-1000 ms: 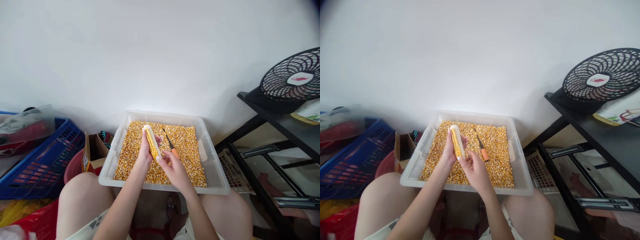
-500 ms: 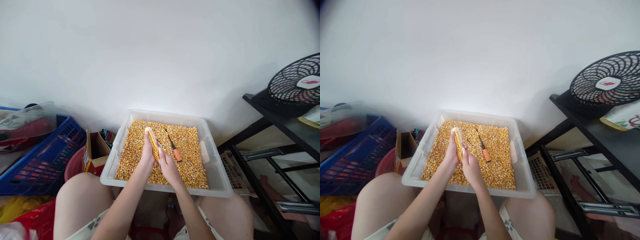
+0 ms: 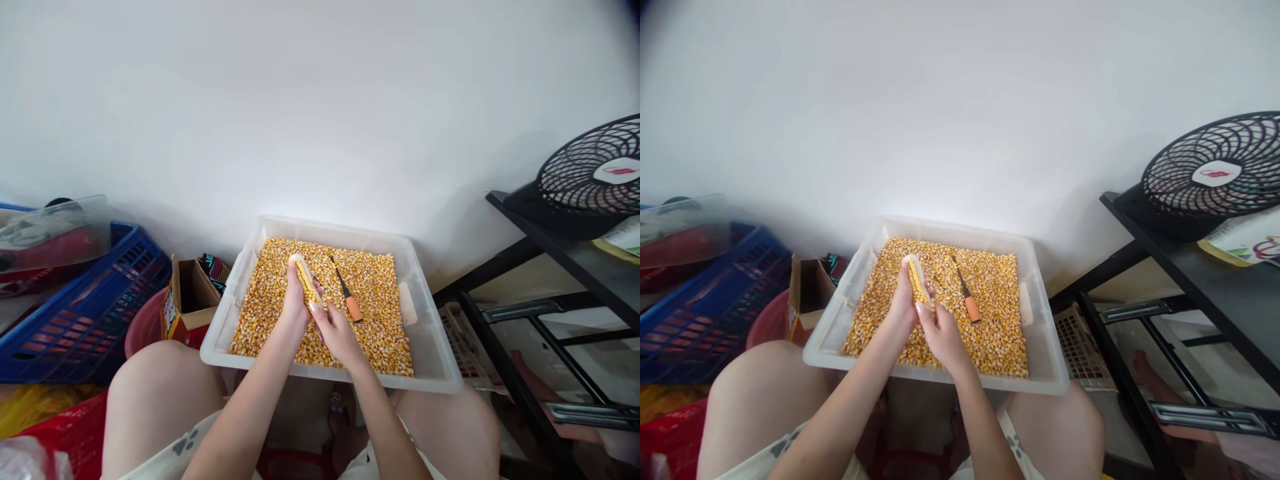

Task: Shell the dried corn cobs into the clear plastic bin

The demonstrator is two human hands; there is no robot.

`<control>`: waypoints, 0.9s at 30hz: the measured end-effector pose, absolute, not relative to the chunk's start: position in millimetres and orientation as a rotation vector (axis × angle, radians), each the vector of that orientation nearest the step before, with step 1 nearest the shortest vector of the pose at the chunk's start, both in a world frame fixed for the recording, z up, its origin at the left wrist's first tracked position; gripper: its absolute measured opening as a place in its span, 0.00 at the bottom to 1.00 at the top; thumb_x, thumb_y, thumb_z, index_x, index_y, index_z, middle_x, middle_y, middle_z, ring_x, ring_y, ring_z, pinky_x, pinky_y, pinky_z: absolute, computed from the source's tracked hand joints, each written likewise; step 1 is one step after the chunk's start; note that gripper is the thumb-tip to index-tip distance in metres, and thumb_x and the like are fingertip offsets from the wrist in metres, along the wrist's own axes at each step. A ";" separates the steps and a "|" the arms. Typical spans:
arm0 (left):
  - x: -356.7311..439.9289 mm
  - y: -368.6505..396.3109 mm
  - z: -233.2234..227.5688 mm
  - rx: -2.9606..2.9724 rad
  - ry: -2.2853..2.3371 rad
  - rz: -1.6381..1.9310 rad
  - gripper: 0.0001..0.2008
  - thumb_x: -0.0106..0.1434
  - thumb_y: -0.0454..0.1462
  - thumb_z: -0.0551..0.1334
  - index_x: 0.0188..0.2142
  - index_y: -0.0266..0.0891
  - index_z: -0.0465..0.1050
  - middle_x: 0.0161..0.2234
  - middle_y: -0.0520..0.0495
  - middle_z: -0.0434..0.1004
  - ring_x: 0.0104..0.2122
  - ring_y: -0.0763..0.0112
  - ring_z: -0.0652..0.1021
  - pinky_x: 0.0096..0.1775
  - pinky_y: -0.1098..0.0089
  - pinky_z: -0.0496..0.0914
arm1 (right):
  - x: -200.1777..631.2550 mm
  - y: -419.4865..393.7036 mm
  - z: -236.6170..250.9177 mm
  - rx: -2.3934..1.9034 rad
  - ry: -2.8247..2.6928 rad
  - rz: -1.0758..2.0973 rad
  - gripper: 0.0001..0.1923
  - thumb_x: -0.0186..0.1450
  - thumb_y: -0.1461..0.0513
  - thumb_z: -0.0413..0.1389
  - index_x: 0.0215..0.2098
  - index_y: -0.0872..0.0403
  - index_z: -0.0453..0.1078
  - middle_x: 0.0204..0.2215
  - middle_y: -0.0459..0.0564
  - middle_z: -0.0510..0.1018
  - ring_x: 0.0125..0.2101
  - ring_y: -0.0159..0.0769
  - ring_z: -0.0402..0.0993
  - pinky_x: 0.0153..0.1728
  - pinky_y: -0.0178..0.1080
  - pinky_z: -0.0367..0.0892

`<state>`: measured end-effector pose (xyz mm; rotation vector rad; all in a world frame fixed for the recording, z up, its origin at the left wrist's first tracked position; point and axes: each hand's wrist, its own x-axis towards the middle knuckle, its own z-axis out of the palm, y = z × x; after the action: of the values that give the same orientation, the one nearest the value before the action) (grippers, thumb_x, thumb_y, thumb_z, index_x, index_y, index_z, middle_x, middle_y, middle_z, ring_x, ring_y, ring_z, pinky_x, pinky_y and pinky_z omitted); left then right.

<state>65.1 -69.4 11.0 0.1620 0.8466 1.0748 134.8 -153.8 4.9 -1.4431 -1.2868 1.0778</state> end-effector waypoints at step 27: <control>67.3 -69.0 5.5 0.204 0.884 1.186 0.20 0.54 0.53 0.59 0.36 0.41 0.69 0.24 0.50 0.73 0.29 0.69 0.76 0.29 0.73 0.69 | 131.5 -153.0 -1.1 -1.606 -1.271 0.922 0.28 0.64 0.46 0.37 0.34 0.56 0.70 0.15 0.44 0.64 0.19 0.32 0.62 0.22 0.34 0.58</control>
<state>67.3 -69.0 5.5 0.2036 0.8840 1.1861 131.5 -153.0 -1.1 -1.6055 -1.2709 0.9217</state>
